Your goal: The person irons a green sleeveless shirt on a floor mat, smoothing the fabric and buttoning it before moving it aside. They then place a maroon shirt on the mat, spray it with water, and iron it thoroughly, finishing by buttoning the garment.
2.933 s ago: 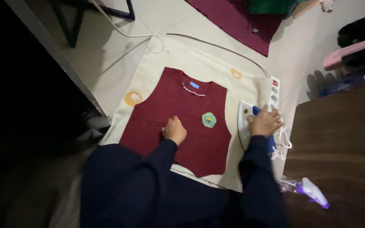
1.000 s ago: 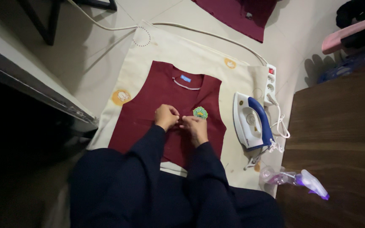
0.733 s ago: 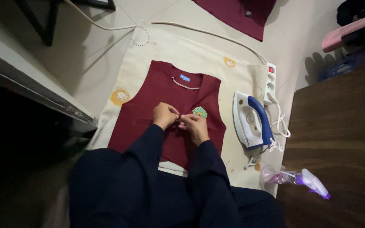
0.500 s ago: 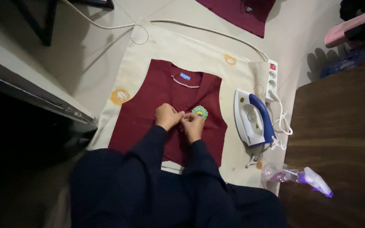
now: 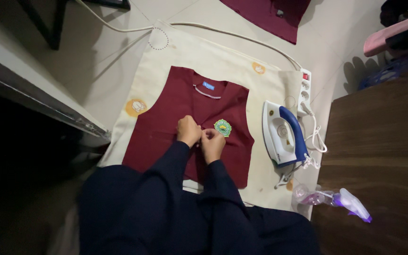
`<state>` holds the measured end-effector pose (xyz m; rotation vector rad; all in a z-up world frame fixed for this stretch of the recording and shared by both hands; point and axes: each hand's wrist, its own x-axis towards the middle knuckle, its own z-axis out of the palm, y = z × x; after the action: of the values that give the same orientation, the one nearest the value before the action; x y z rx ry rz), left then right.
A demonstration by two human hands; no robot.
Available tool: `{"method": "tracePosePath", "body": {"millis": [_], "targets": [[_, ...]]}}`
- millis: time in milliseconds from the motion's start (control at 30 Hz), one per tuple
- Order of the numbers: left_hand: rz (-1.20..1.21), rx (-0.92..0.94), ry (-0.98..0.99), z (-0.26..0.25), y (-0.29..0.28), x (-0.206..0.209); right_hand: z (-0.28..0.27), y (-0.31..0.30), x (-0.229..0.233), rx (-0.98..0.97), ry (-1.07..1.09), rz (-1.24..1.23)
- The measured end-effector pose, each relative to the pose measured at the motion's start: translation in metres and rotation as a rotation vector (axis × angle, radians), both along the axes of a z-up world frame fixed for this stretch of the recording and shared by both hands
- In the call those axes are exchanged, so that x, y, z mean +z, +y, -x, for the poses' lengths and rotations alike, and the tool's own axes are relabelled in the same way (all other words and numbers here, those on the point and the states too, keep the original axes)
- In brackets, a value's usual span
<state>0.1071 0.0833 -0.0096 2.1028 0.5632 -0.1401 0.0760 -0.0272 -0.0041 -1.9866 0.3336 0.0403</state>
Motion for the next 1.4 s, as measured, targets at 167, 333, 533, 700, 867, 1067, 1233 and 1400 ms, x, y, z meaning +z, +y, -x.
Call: {"method": "tracePosePath", "body": {"millis": [167, 333, 533, 700, 867, 1067, 1233, 1400], "targets": [[0.026, -0.022, -0.080, 0.001, 0.002, 0.000, -0.022, -0.037, 0.053, 0.053, -0.372, 0.459], [0.026, -0.049, -0.045, 0.001, 0.000, -0.006, -0.101, -0.191, 0.087, -0.246, -0.172, 1.261], [0.005, -0.047, 0.045, -0.003, -0.001, -0.006, -0.153, -0.302, 0.065, 0.169, 0.065, 0.833], [-0.003, -0.064, 0.004, -0.005, 0.000, -0.014, -0.147, -0.327, 0.085, 0.007, 0.252, 0.319], [-0.026, -0.098, 0.008, -0.008, -0.003, -0.026, -0.120, -0.335, 0.120, -0.222, -0.040, -0.075], [-0.126, -0.084, 0.004, -0.012, -0.004, -0.052, -0.137, -0.289, 0.054, -0.340, -0.561, -0.480], [0.025, -0.150, -0.021, -0.013, 0.003, -0.057, -0.144, -0.260, 0.028, -0.548, -0.597, -0.609], [0.054, -0.161, 0.022, -0.003, 0.002, -0.026, -0.139, -0.266, 0.013, -0.429, -0.474, -0.222]]}}
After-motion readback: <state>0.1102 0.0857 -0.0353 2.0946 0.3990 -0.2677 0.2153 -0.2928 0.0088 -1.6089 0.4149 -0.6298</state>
